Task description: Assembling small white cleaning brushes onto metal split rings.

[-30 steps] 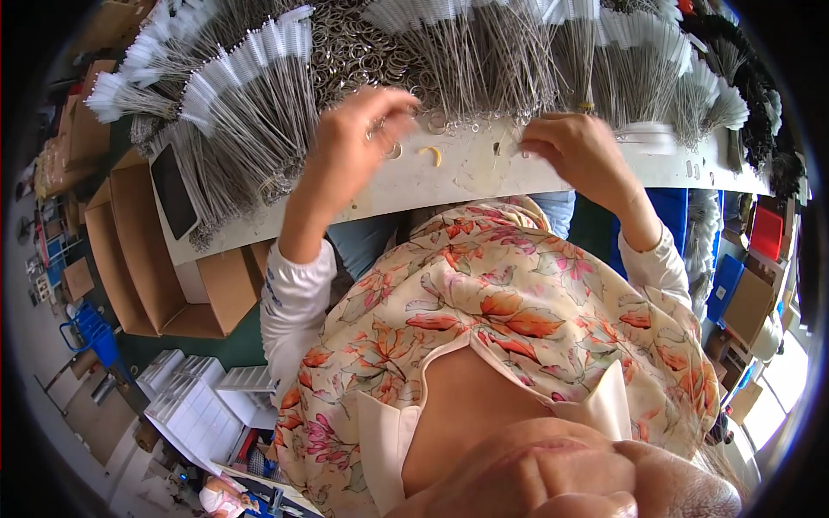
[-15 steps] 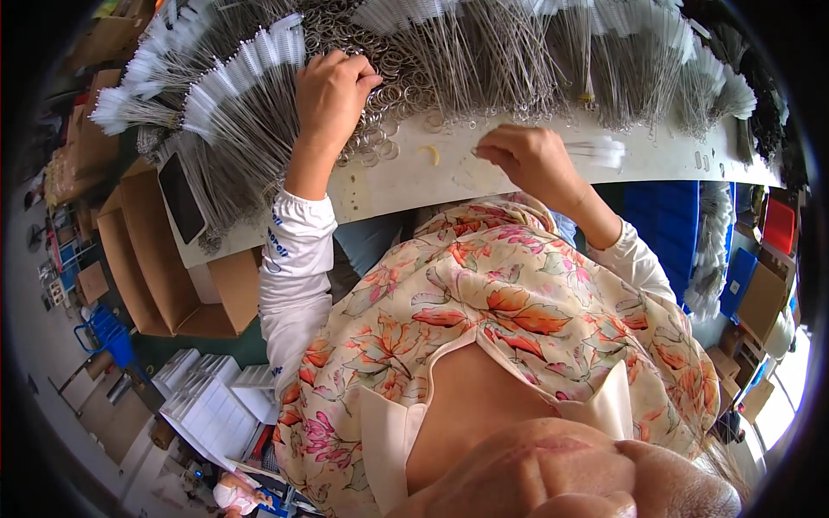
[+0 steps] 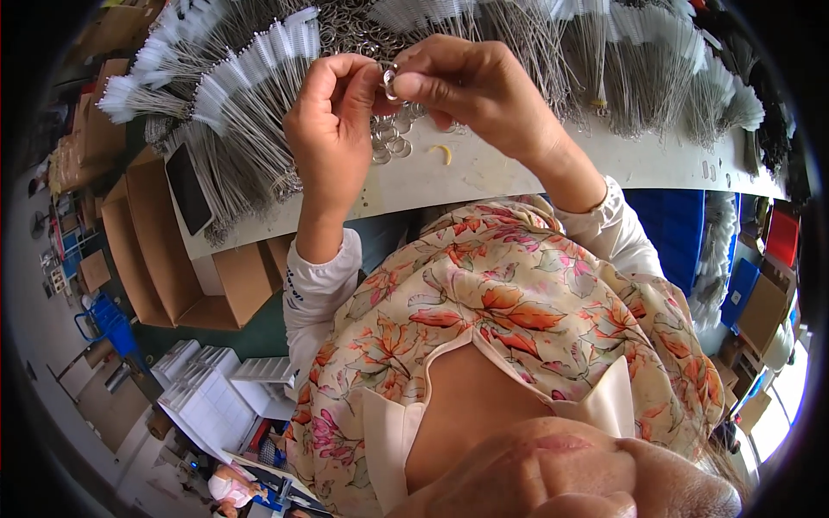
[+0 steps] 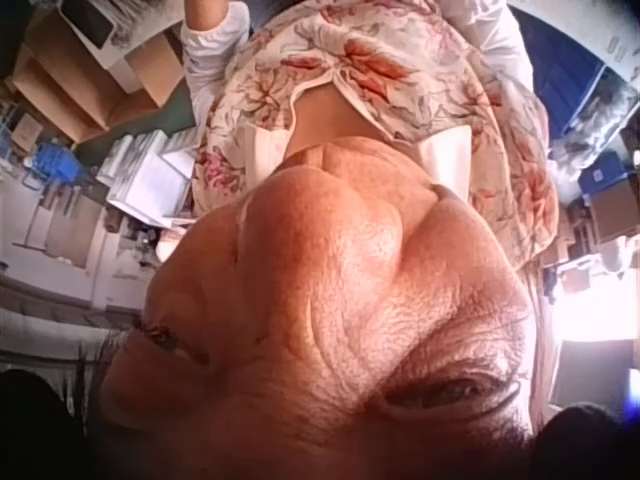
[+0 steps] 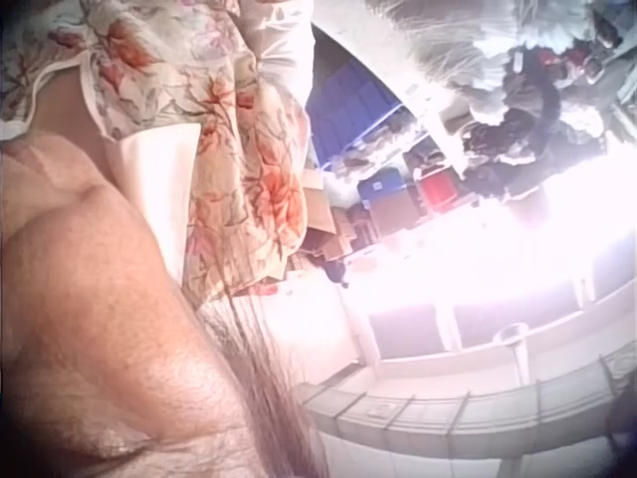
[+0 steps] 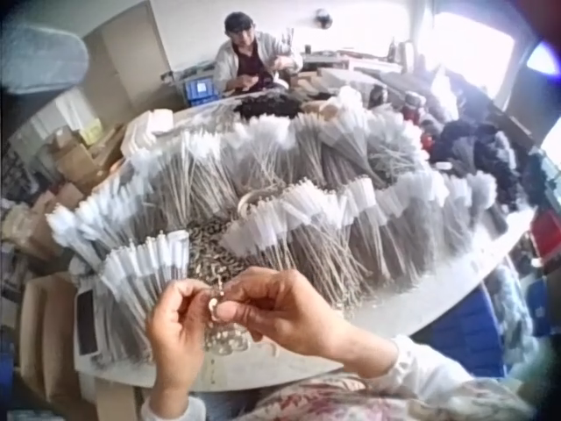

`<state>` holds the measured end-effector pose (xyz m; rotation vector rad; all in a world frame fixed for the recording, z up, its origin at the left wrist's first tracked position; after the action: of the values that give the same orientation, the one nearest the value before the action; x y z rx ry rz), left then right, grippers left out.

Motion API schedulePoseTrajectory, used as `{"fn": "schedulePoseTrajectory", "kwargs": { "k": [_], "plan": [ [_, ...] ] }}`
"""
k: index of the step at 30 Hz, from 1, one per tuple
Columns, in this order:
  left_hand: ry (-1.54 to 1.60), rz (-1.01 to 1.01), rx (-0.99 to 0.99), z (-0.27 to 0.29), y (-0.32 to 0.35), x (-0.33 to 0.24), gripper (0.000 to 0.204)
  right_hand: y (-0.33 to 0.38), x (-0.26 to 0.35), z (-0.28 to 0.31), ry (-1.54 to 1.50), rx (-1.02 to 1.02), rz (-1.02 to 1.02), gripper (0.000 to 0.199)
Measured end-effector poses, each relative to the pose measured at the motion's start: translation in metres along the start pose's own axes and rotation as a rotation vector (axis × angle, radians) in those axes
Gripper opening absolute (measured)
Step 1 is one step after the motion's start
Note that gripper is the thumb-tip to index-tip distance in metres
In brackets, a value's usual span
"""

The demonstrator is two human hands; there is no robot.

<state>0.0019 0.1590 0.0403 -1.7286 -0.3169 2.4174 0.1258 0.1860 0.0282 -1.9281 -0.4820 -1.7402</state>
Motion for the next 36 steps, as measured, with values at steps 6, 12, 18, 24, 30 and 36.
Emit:
{"fn": "schedulePoseTrajectory", "kwargs": {
  "k": [6, 12, 18, 24, 30, 36],
  "plan": [
    [0.966, 0.230, 0.199, -0.015, 0.005, 0.035, 0.016, 0.023, 0.052, -0.022, 0.487, -0.076, 0.528, 0.012],
    [0.871, 0.198, 0.384, -0.016, 0.010, 0.001, 0.018, 0.049, 0.069, -0.047, 0.988, -0.083, 0.945, 0.020],
    [0.396, 0.154, 0.462, 0.001, 0.018, -0.009, 0.022, 0.046, 0.059, -0.063, 1.003, 0.083, 0.936, 0.017],
    [0.126, -0.235, 0.013, 0.026, 0.026, -0.041, 0.030, 0.005, 0.030, -0.016, -0.060, 0.057, 0.082, 0.011],
    [-0.161, -0.436, -0.113, 0.027, 0.030, -0.056, 0.030, -0.001, -0.005, -0.035, -0.395, 0.105, -0.149, 0.018],
    [-0.099, -0.363, -0.063, 0.028, 0.025, -0.043, 0.031, -0.006, -0.015, -0.037, -0.421, 0.228, -0.263, 0.016]
  ]
}}
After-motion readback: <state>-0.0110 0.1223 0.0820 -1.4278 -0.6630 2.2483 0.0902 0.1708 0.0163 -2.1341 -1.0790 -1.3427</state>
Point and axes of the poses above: each hand's wrist, its own y-axis away from the middle knuckle, its own z-axis out of the back of the hand, x = y × z, the point moved 10 cm from there along -y, towards the middle knuckle, and after that the axes turned 7 degrees about x, right-handed, at the moved point
